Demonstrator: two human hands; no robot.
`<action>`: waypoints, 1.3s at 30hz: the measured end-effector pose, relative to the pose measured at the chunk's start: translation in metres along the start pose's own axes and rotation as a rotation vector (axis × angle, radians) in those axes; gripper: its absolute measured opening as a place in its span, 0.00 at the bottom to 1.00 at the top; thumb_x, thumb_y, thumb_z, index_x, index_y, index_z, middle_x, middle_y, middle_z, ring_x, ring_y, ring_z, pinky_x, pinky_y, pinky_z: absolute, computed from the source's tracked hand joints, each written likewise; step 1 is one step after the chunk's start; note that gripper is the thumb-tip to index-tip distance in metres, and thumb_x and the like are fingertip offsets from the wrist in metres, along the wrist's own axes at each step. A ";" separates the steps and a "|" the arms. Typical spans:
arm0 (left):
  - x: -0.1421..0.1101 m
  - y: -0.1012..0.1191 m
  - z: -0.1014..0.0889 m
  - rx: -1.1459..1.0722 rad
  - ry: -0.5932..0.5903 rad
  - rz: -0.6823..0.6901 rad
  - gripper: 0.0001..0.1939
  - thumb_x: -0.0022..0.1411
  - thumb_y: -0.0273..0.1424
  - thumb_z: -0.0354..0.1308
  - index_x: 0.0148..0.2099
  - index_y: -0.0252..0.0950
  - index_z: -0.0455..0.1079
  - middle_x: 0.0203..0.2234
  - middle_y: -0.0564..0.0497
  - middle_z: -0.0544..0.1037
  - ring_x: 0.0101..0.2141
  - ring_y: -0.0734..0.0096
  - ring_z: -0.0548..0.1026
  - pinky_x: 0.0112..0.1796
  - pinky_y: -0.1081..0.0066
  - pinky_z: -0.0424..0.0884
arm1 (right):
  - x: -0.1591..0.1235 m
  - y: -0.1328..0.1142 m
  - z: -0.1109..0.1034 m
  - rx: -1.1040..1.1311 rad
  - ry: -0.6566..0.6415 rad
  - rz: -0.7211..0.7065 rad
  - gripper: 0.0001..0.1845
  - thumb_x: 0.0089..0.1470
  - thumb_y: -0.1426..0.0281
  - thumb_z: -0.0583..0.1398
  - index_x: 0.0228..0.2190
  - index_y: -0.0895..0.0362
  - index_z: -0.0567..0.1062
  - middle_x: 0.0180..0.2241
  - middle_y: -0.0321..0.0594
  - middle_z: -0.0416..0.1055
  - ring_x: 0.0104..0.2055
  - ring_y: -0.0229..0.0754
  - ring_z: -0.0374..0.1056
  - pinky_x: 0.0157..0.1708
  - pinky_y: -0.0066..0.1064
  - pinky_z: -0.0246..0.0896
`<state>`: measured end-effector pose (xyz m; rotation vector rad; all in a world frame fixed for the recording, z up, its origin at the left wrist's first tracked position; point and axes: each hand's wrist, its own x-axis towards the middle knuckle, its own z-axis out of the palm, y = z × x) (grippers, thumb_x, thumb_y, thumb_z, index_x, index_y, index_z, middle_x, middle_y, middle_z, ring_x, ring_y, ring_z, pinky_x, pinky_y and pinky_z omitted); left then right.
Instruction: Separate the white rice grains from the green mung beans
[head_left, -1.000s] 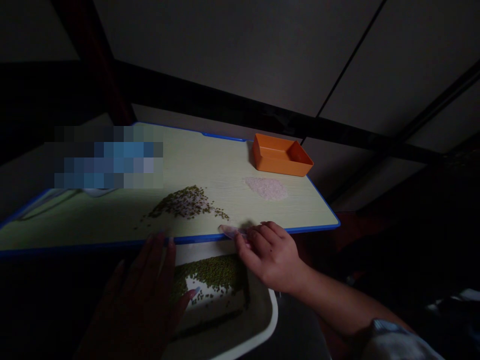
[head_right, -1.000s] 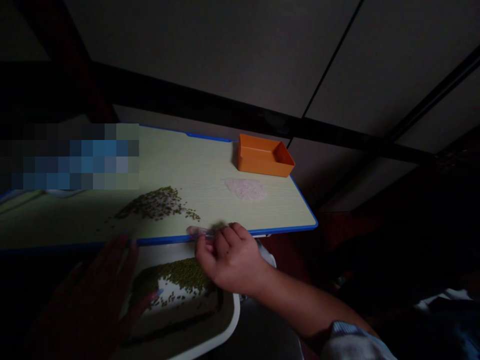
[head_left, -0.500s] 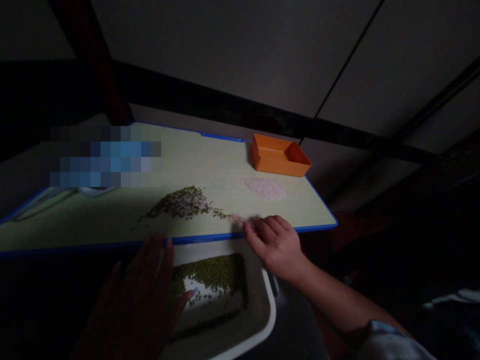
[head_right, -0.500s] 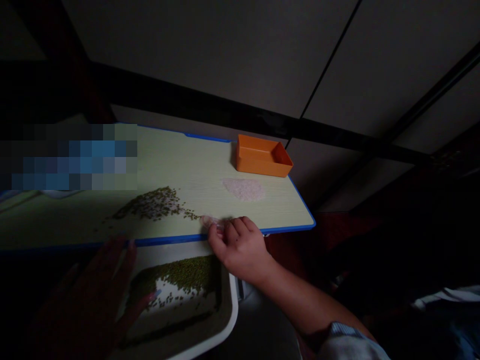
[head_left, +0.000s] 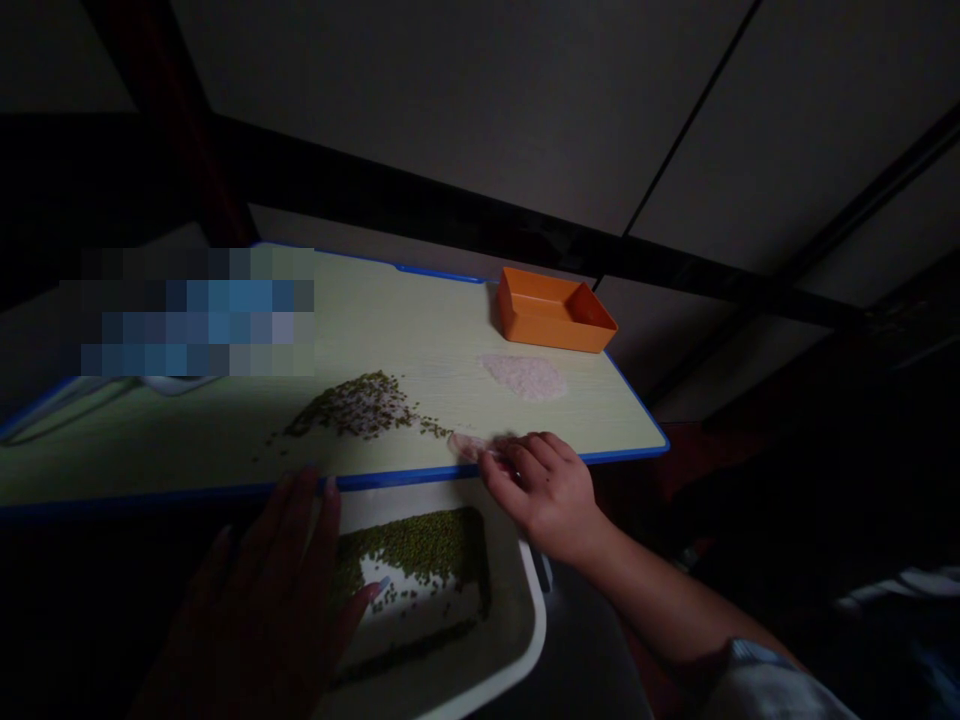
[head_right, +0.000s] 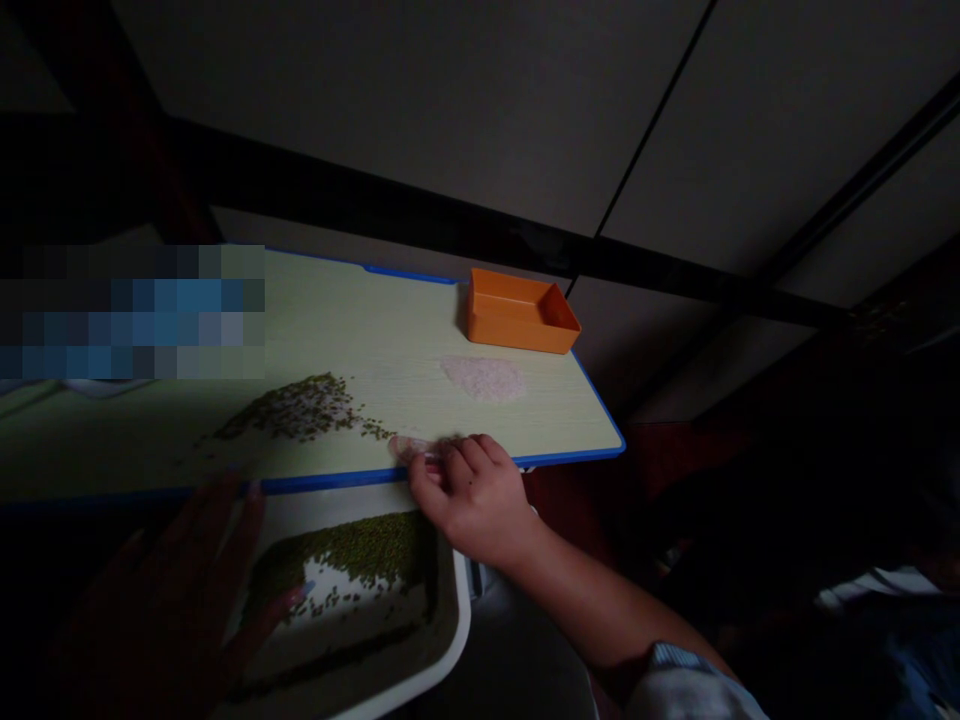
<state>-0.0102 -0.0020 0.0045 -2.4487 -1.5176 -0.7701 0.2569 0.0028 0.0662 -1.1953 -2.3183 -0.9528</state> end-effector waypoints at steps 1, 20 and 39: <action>0.000 0.001 -0.001 -0.020 0.004 -0.021 0.40 0.60 0.48 0.42 0.69 0.39 0.37 0.68 0.41 0.49 0.66 0.48 0.52 0.61 0.41 0.51 | 0.001 0.000 0.001 -0.002 0.000 0.000 0.11 0.55 0.77 0.59 0.41 0.58 0.76 0.32 0.43 0.75 0.35 0.41 0.65 0.34 0.34 0.57; -0.002 0.003 -0.003 -0.037 0.015 -0.037 0.41 0.60 0.50 0.44 0.69 0.40 0.38 0.67 0.42 0.52 0.65 0.51 0.55 0.62 0.45 0.49 | 0.013 0.016 0.015 -0.031 -0.137 0.123 0.13 0.57 0.74 0.57 0.43 0.55 0.76 0.31 0.42 0.76 0.32 0.42 0.65 0.31 0.36 0.54; 0.000 0.004 -0.001 -0.035 0.072 -0.016 0.41 0.59 0.51 0.45 0.69 0.43 0.38 0.66 0.41 0.55 0.63 0.49 0.59 0.60 0.43 0.53 | 0.020 0.017 0.015 -0.033 -0.153 0.126 0.13 0.56 0.74 0.59 0.43 0.55 0.76 0.32 0.40 0.78 0.32 0.42 0.67 0.35 0.35 0.54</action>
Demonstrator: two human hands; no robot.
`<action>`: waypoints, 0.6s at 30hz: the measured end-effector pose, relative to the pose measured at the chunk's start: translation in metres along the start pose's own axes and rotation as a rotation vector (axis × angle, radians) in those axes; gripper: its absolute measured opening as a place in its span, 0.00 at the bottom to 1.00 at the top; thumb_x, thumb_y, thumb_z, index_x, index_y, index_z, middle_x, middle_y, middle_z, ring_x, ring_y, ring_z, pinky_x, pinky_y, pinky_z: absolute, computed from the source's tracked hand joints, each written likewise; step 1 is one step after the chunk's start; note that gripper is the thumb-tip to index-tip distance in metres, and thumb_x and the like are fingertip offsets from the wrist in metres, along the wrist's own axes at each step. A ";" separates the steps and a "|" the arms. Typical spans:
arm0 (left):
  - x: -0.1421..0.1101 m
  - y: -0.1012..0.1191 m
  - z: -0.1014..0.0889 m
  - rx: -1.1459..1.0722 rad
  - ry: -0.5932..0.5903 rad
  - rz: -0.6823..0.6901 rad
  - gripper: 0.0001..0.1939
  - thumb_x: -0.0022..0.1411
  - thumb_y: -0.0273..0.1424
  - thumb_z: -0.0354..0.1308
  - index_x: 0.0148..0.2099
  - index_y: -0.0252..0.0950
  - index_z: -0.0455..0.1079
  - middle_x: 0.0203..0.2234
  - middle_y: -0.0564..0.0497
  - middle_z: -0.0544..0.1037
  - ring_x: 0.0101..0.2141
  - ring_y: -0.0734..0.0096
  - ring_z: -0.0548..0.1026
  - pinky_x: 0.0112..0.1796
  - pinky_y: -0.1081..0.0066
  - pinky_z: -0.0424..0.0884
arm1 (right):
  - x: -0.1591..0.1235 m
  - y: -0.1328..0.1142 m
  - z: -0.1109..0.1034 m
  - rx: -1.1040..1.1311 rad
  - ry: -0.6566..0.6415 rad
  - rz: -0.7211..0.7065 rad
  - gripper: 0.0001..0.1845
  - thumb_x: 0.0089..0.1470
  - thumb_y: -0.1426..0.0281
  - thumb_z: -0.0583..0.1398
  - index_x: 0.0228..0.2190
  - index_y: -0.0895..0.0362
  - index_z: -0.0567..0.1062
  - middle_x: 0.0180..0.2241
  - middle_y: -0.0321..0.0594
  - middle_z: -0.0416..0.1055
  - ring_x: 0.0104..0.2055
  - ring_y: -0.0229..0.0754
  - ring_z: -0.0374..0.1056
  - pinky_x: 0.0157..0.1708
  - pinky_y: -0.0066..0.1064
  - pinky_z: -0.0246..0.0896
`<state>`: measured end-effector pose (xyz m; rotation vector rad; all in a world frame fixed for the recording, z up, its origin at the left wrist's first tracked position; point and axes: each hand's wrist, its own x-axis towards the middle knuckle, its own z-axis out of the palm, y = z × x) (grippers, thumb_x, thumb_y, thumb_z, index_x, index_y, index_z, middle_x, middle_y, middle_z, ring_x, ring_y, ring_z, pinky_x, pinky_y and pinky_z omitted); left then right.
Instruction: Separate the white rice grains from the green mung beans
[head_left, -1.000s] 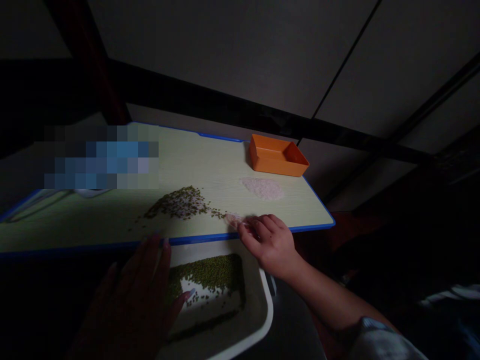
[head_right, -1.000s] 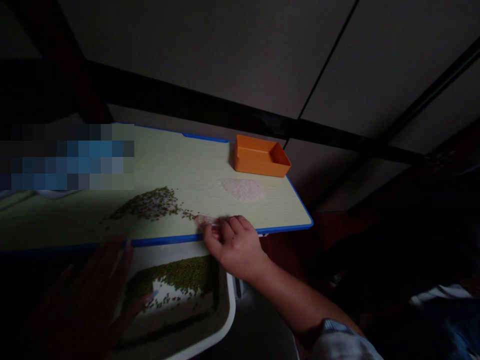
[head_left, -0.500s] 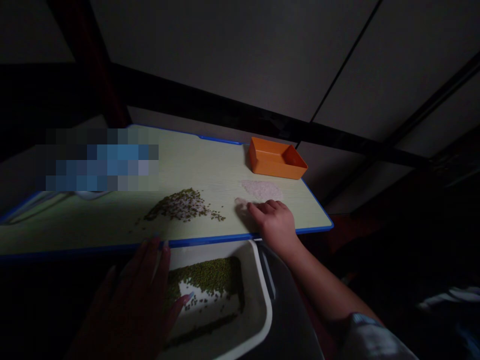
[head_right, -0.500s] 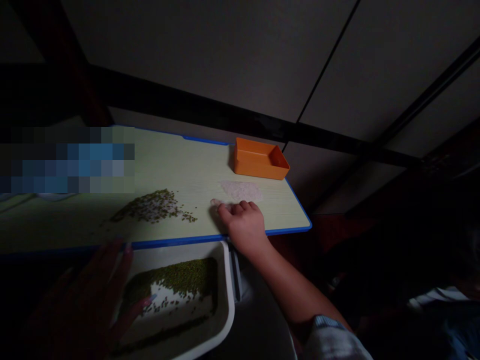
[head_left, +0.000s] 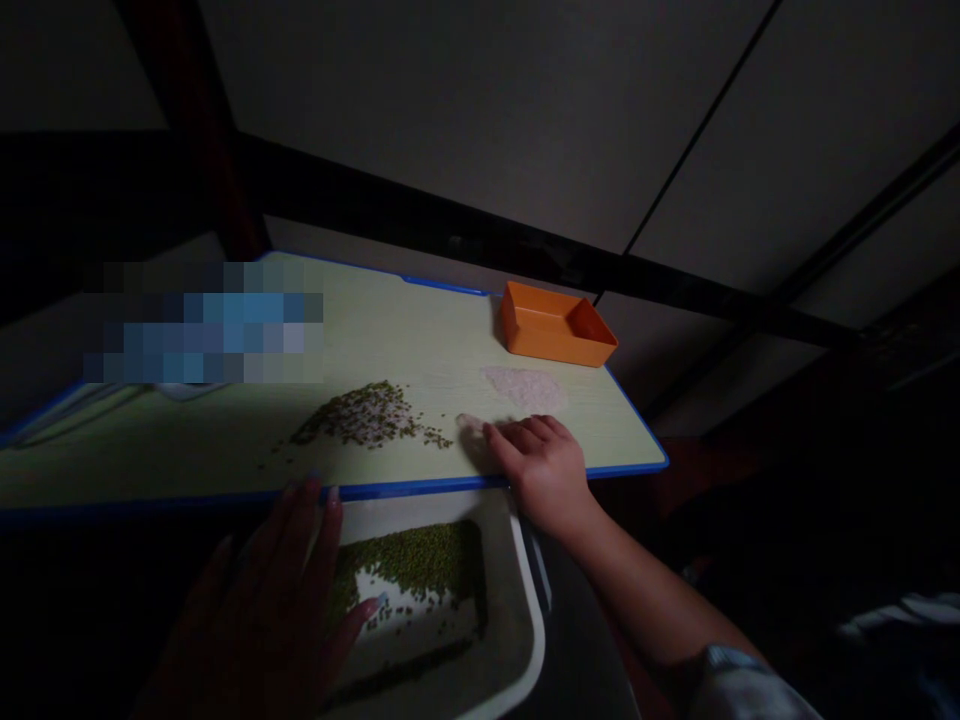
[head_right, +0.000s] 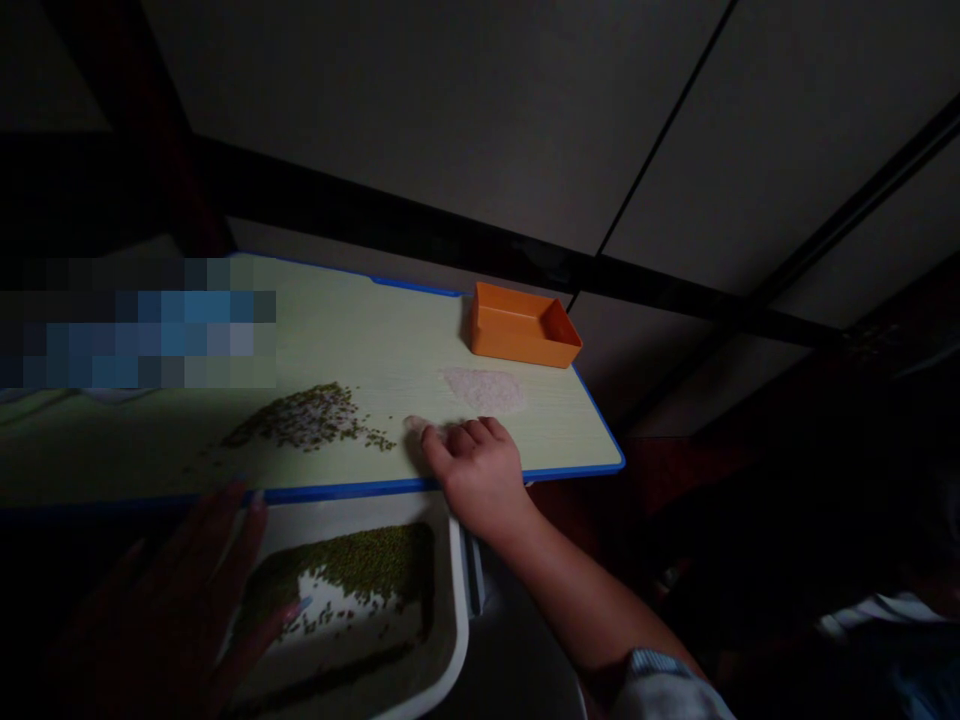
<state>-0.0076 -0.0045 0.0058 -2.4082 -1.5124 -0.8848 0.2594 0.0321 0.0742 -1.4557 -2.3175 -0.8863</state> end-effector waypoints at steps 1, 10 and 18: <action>0.000 0.000 0.000 -0.003 0.003 -0.006 0.41 0.59 0.50 0.45 0.69 0.43 0.38 0.66 0.41 0.55 0.63 0.50 0.59 0.61 0.43 0.53 | 0.003 0.001 0.001 0.001 -0.028 0.011 0.13 0.56 0.74 0.59 0.44 0.55 0.76 0.32 0.40 0.78 0.32 0.42 0.67 0.35 0.35 0.54; -0.004 -0.003 0.003 0.028 -0.024 0.006 0.40 0.60 0.47 0.45 0.69 0.39 0.39 0.67 0.41 0.52 0.65 0.50 0.55 0.61 0.45 0.51 | 0.040 0.028 0.016 -0.052 -0.250 0.136 0.14 0.55 0.75 0.56 0.43 0.55 0.76 0.26 0.43 0.77 0.28 0.42 0.67 0.30 0.34 0.50; -0.003 -0.011 0.005 0.205 0.000 0.165 0.40 0.58 0.42 0.50 0.68 0.29 0.45 0.67 0.34 0.52 0.65 0.48 0.54 0.60 0.46 0.52 | 0.072 0.021 0.019 0.050 -0.258 0.046 0.13 0.59 0.72 0.53 0.41 0.54 0.76 0.24 0.41 0.75 0.24 0.41 0.66 0.26 0.34 0.46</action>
